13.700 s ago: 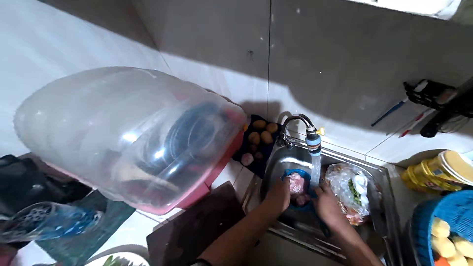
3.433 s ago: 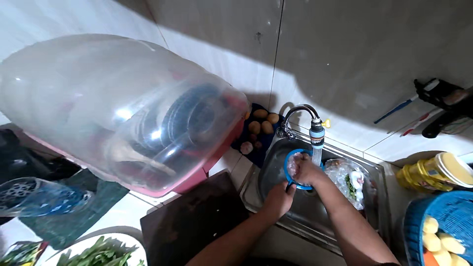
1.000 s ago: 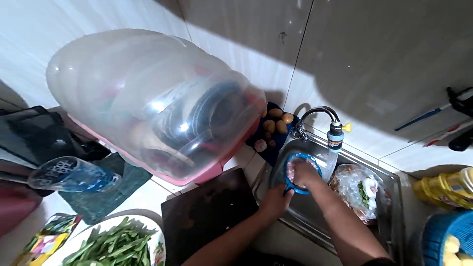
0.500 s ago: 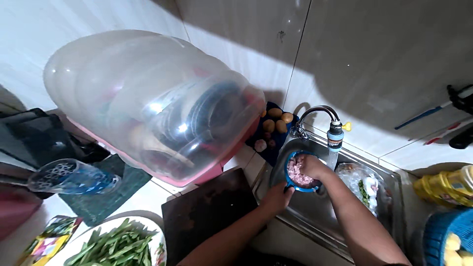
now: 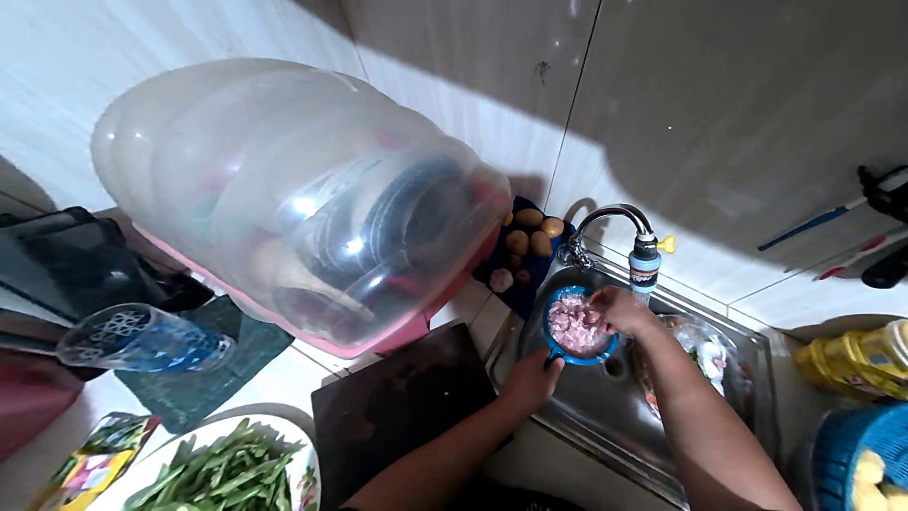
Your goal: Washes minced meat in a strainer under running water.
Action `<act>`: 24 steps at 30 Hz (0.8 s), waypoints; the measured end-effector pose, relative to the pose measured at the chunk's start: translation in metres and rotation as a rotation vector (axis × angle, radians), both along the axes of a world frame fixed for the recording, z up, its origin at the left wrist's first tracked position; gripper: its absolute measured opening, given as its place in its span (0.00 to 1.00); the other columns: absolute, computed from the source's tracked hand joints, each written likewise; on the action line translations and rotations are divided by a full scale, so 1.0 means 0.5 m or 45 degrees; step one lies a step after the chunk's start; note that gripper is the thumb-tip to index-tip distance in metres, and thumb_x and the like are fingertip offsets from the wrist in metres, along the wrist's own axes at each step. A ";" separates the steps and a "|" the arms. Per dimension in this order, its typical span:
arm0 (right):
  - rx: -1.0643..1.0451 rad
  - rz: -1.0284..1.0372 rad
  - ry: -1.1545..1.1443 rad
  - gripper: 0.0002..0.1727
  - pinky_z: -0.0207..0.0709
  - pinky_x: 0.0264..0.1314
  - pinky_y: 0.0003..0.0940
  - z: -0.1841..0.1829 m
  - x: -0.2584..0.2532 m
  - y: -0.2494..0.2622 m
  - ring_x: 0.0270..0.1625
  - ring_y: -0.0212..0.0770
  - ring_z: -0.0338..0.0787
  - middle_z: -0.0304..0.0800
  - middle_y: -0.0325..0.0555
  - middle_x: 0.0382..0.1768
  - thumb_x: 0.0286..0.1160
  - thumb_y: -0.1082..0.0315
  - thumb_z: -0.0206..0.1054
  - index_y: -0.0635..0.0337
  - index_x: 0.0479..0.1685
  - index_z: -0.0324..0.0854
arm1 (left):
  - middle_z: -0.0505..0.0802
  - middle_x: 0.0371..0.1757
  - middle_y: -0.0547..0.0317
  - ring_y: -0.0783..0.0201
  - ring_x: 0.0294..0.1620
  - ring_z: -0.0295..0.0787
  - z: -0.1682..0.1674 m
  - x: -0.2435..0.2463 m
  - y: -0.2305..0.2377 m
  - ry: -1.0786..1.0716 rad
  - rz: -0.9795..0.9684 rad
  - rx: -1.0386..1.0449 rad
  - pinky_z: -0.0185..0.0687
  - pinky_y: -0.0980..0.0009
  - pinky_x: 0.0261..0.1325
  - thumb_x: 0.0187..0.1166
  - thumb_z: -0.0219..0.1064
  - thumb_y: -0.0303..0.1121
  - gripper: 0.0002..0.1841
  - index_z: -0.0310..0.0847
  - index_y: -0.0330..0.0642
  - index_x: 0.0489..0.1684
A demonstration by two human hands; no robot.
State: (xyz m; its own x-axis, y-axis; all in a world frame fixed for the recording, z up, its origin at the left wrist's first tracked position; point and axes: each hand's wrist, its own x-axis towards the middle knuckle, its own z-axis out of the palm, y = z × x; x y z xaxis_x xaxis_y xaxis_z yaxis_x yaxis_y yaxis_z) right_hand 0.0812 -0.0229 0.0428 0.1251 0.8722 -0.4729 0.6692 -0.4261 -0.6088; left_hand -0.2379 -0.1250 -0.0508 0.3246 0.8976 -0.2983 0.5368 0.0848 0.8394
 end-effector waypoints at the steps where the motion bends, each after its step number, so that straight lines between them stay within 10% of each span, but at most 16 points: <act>1: 0.074 -0.008 -0.055 0.17 0.90 0.29 0.49 -0.014 0.017 0.007 0.29 0.45 0.93 0.94 0.44 0.36 0.77 0.47 0.67 0.42 0.58 0.84 | 0.91 0.32 0.70 0.67 0.32 0.89 -0.001 0.001 0.001 0.006 0.004 0.006 0.91 0.57 0.36 0.80 0.53 0.72 0.25 0.84 0.67 0.54; 6: 0.377 0.084 -0.377 0.14 0.88 0.56 0.41 -0.020 0.027 0.010 0.47 0.30 0.93 0.95 0.27 0.41 0.63 0.43 0.76 0.35 0.42 0.91 | 0.91 0.31 0.71 0.68 0.31 0.89 0.002 0.001 0.001 0.017 0.013 0.006 0.92 0.57 0.36 0.80 0.53 0.71 0.25 0.84 0.67 0.53; 12: 0.073 -0.254 -0.415 0.38 0.88 0.54 0.56 -0.099 0.076 -0.039 0.50 0.47 0.94 0.94 0.45 0.49 0.65 0.26 0.65 0.45 0.63 0.84 | 0.92 0.33 0.69 0.66 0.32 0.90 0.007 0.001 -0.001 -0.039 0.069 -0.065 0.92 0.56 0.36 0.80 0.52 0.72 0.26 0.83 0.68 0.58; 14: -0.196 -0.341 -0.046 0.41 0.89 0.32 0.51 -0.135 0.084 -0.070 0.31 0.47 0.93 0.92 0.47 0.36 0.71 0.21 0.54 0.45 0.64 0.81 | 0.91 0.33 0.69 0.66 0.31 0.89 0.011 0.001 -0.001 -0.029 0.074 -0.081 0.91 0.58 0.36 0.80 0.52 0.72 0.26 0.82 0.68 0.59; 24: -0.261 -0.516 0.570 0.41 0.93 0.41 0.60 -0.102 -0.020 -0.178 0.39 0.59 0.97 0.93 0.59 0.43 0.66 0.51 0.81 0.47 0.79 0.64 | 0.94 0.39 0.69 0.66 0.37 0.94 0.018 0.022 -0.005 -0.088 0.027 -0.122 0.95 0.59 0.40 0.83 0.54 0.67 0.25 0.81 0.64 0.63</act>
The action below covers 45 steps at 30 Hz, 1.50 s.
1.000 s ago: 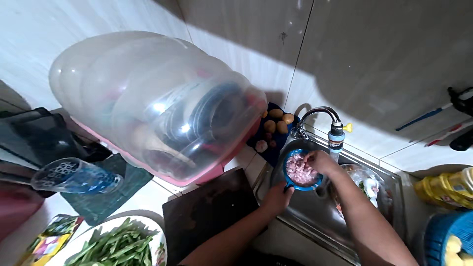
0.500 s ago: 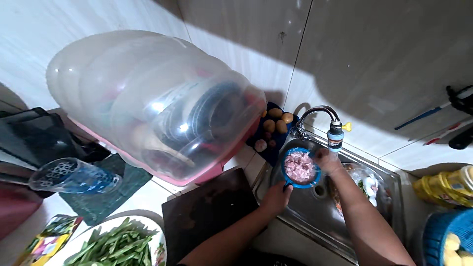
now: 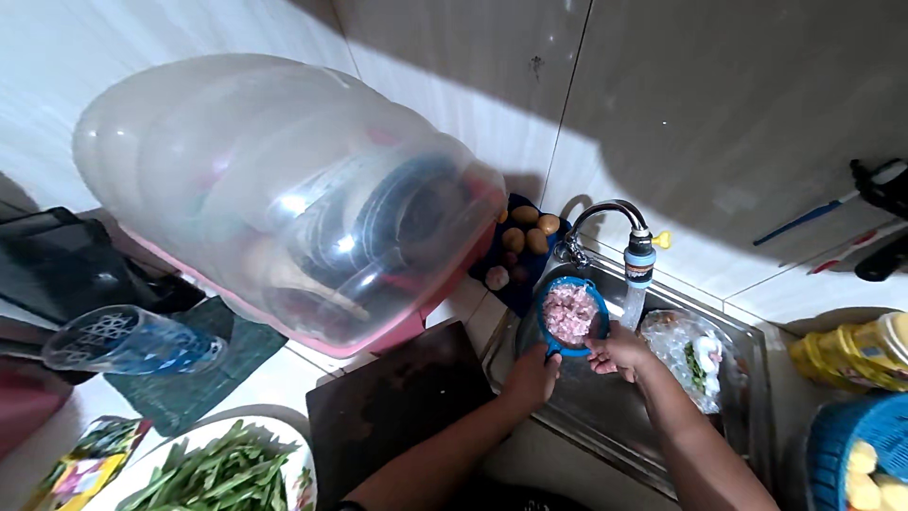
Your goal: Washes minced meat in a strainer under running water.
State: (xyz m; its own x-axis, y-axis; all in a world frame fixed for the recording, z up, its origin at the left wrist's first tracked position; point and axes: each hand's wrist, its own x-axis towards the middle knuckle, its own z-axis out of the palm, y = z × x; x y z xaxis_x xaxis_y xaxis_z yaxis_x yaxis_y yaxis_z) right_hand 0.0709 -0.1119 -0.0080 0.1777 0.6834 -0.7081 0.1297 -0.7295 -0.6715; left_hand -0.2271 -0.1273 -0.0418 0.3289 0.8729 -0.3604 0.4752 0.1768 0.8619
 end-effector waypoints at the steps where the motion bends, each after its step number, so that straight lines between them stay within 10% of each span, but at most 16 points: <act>1: 0.025 -0.018 0.017 0.41 0.93 0.41 0.59 0.004 -0.004 -0.004 0.39 0.58 0.97 0.93 0.58 0.43 0.66 0.52 0.81 0.47 0.79 0.63 | 0.95 0.40 0.68 0.66 0.38 0.94 -0.005 0.006 -0.001 -0.027 -0.003 -0.015 0.95 0.59 0.40 0.83 0.55 0.66 0.24 0.80 0.64 0.64; 7: 0.103 -0.061 0.024 0.30 0.92 0.41 0.52 -0.010 0.034 -0.015 0.37 0.50 0.95 0.93 0.52 0.40 0.70 0.51 0.77 0.50 0.70 0.76 | 0.96 0.50 0.52 0.55 0.38 0.94 -0.003 0.053 -0.005 -0.600 0.088 -0.480 0.91 0.57 0.41 0.84 0.65 0.48 0.20 0.76 0.52 0.70; 15: -0.115 0.137 -0.223 0.30 0.93 0.39 0.48 0.013 0.079 -0.016 0.34 0.47 0.95 0.93 0.49 0.37 0.63 0.49 0.81 0.57 0.60 0.80 | 0.94 0.38 0.62 0.61 0.32 0.92 -0.032 0.077 -0.022 -0.296 0.078 -0.204 0.91 0.59 0.33 0.82 0.64 0.54 0.17 0.82 0.61 0.62; 22: 0.336 0.385 -0.973 0.18 0.92 0.45 0.47 0.109 0.067 0.082 0.39 0.37 0.95 0.95 0.35 0.41 0.72 0.39 0.68 0.36 0.50 0.90 | 0.92 0.31 0.63 0.60 0.28 0.91 -0.023 0.074 -0.028 -0.329 0.116 -0.169 0.91 0.56 0.31 0.80 0.56 0.71 0.26 0.86 0.64 0.55; 27: 0.518 0.326 -1.286 0.26 0.87 0.58 0.57 0.074 0.082 0.157 0.55 0.47 0.93 0.94 0.45 0.53 0.70 0.43 0.69 0.46 0.64 0.84 | 0.93 0.32 0.64 0.62 0.30 0.91 -0.030 0.081 -0.037 -0.315 0.059 -0.112 0.92 0.57 0.33 0.84 0.52 0.68 0.26 0.87 0.63 0.53; 35: 0.784 0.777 -1.064 0.20 0.86 0.67 0.38 0.069 0.000 0.134 0.58 0.25 0.91 0.94 0.21 0.56 0.82 0.56 0.60 0.17 0.67 0.85 | 0.92 0.31 0.67 0.66 0.30 0.90 -0.075 0.087 -0.050 -0.347 -0.042 0.060 0.92 0.60 0.34 0.88 0.53 0.61 0.21 0.87 0.60 0.50; 42: 0.911 0.901 -1.104 0.11 0.84 0.67 0.37 0.106 0.035 0.108 0.61 0.24 0.87 0.92 0.18 0.54 0.70 0.57 0.71 0.22 0.44 0.92 | 0.93 0.33 0.65 0.64 0.31 0.91 -0.082 0.094 -0.042 -0.348 0.002 -0.029 0.92 0.59 0.33 0.88 0.53 0.62 0.22 0.86 0.62 0.55; 45: 0.709 0.810 -1.171 0.18 0.86 0.65 0.42 0.069 0.065 0.130 0.59 0.30 0.90 0.92 0.25 0.55 0.72 0.44 0.69 0.26 0.61 0.86 | 0.94 0.33 0.66 0.64 0.31 0.91 -0.060 0.091 -0.038 -0.283 0.018 -0.085 0.91 0.60 0.33 0.86 0.52 0.65 0.24 0.86 0.62 0.55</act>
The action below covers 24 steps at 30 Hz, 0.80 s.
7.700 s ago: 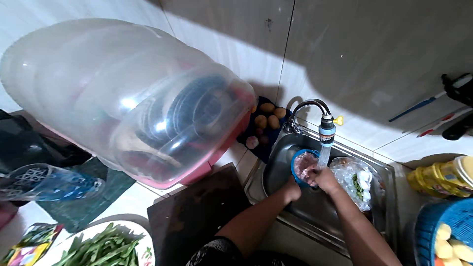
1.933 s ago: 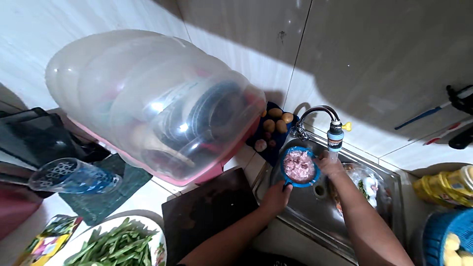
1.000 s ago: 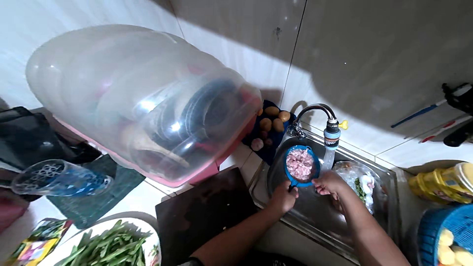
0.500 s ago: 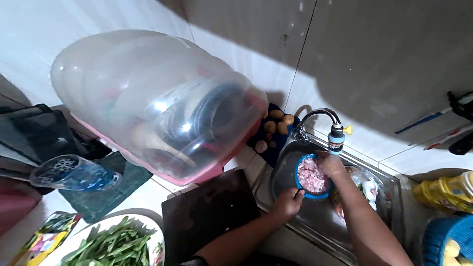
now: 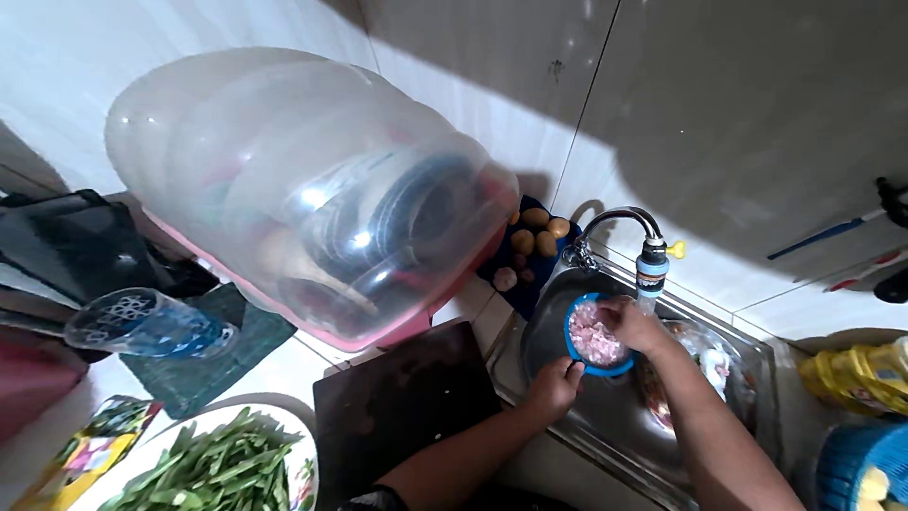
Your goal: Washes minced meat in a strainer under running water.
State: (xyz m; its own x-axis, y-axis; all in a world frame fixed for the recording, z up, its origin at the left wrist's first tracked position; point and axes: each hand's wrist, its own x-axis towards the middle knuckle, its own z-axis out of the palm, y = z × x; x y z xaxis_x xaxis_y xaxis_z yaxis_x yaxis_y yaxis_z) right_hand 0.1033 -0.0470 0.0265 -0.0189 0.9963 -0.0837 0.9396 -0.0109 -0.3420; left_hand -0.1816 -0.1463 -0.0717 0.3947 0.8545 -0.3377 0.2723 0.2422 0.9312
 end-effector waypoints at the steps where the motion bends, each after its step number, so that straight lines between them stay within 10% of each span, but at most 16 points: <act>1: -0.070 -0.011 0.081 0.24 0.87 0.65 0.42 -0.018 -0.006 0.002 0.58 0.30 0.91 0.93 0.26 0.55 0.70 0.42 0.71 0.30 0.67 0.84 | 0.93 0.33 0.66 0.65 0.31 0.91 0.005 -0.002 0.000 0.014 0.004 0.007 0.91 0.60 0.33 0.86 0.52 0.65 0.24 0.86 0.62 0.55; 8: -0.315 -0.041 0.153 0.46 0.87 0.58 0.60 -0.034 -0.106 0.026 0.55 0.45 0.92 0.91 0.39 0.59 0.37 0.35 0.84 0.24 0.72 0.78 | 0.94 0.34 0.67 0.65 0.32 0.92 0.021 -0.015 -0.007 0.034 0.090 0.087 0.93 0.60 0.35 0.88 0.51 0.63 0.23 0.85 0.60 0.56; 13: -0.286 -0.040 -0.096 0.34 0.84 0.60 0.67 -0.060 -0.118 0.054 0.59 0.53 0.91 0.92 0.46 0.56 0.47 0.45 0.81 0.43 0.61 0.85 | 0.94 0.36 0.67 0.65 0.32 0.92 -0.006 -0.006 -0.003 0.031 0.131 0.115 0.92 0.59 0.32 0.88 0.51 0.63 0.23 0.85 0.61 0.58; 20: -0.210 -0.140 -0.178 0.18 0.86 0.55 0.65 -0.004 -0.117 0.059 0.53 0.50 0.94 0.94 0.43 0.50 0.64 0.50 0.73 0.40 0.54 0.88 | 0.93 0.33 0.69 0.66 0.32 0.91 -0.026 0.007 -0.002 0.009 0.142 0.102 0.92 0.61 0.34 0.87 0.52 0.64 0.22 0.85 0.63 0.56; 24: -0.240 -0.097 -0.153 0.23 0.86 0.55 0.64 0.028 -0.124 0.064 0.53 0.49 0.93 0.93 0.42 0.51 0.56 0.50 0.76 0.39 0.55 0.86 | 0.93 0.34 0.69 0.67 0.32 0.92 -0.019 0.007 0.002 0.025 0.119 0.097 0.93 0.61 0.35 0.87 0.51 0.63 0.22 0.85 0.63 0.56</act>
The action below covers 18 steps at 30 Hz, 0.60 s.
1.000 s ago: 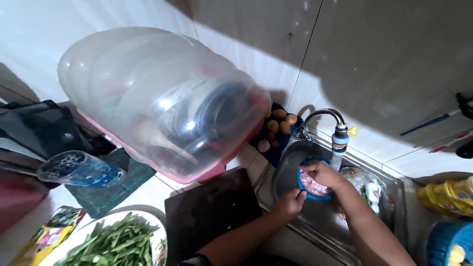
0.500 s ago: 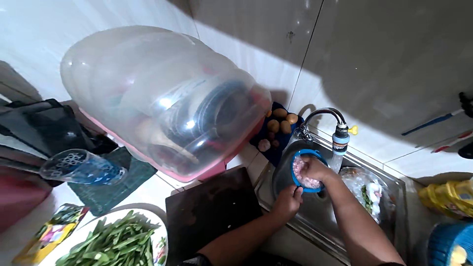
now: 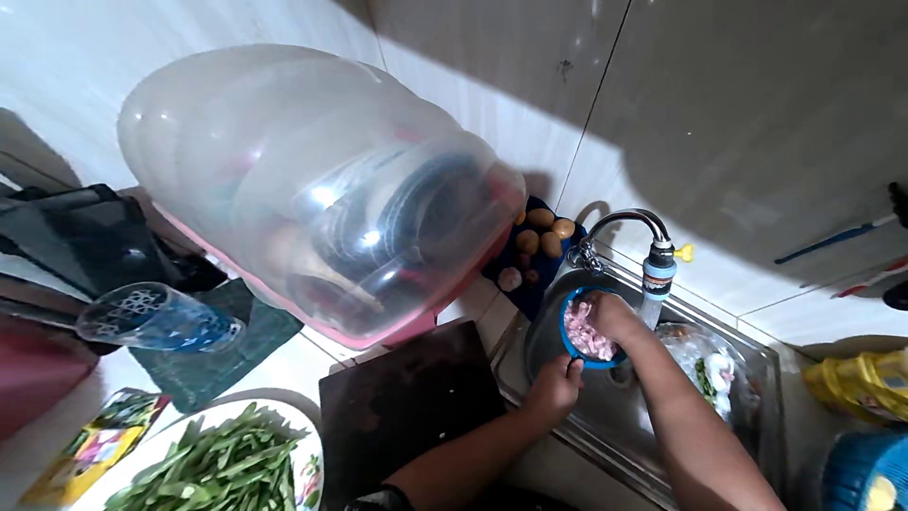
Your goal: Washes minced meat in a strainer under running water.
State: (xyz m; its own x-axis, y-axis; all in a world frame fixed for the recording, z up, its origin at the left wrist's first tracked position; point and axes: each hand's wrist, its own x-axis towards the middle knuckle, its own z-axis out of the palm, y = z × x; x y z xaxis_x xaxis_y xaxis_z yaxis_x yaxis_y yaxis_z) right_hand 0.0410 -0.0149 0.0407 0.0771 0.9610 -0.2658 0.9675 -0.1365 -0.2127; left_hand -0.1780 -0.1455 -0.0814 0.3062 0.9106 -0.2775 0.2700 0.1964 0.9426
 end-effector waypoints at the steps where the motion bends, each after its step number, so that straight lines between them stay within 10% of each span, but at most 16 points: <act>1: -0.024 0.064 0.029 0.25 0.86 0.57 0.62 0.004 -0.005 -0.002 0.55 0.47 0.92 0.92 0.41 0.54 0.53 0.51 0.78 0.36 0.56 0.85 | 0.93 0.34 0.69 0.67 0.33 0.91 0.006 -0.002 0.000 -0.001 -0.002 -0.002 0.93 0.61 0.36 0.87 0.52 0.63 0.22 0.85 0.63 0.56; 7: -0.091 0.268 -0.086 0.33 0.80 0.59 0.73 -0.016 -0.056 -0.030 0.59 0.54 0.89 0.92 0.43 0.53 0.39 0.34 0.80 0.35 0.51 0.87 | 0.93 0.33 0.69 0.68 0.31 0.90 -0.003 0.001 -0.003 -0.024 0.015 0.035 0.92 0.63 0.35 0.88 0.53 0.61 0.21 0.85 0.62 0.56; 18: -0.092 0.099 0.065 0.20 0.87 0.55 0.63 0.007 -0.053 0.003 0.53 0.49 0.93 0.94 0.42 0.50 0.57 0.55 0.79 0.37 0.54 0.87 | 0.93 0.33 0.65 0.64 0.29 0.91 -0.020 0.013 -0.002 -0.087 0.046 -0.035 0.91 0.59 0.30 0.87 0.53 0.63 0.22 0.84 0.62 0.59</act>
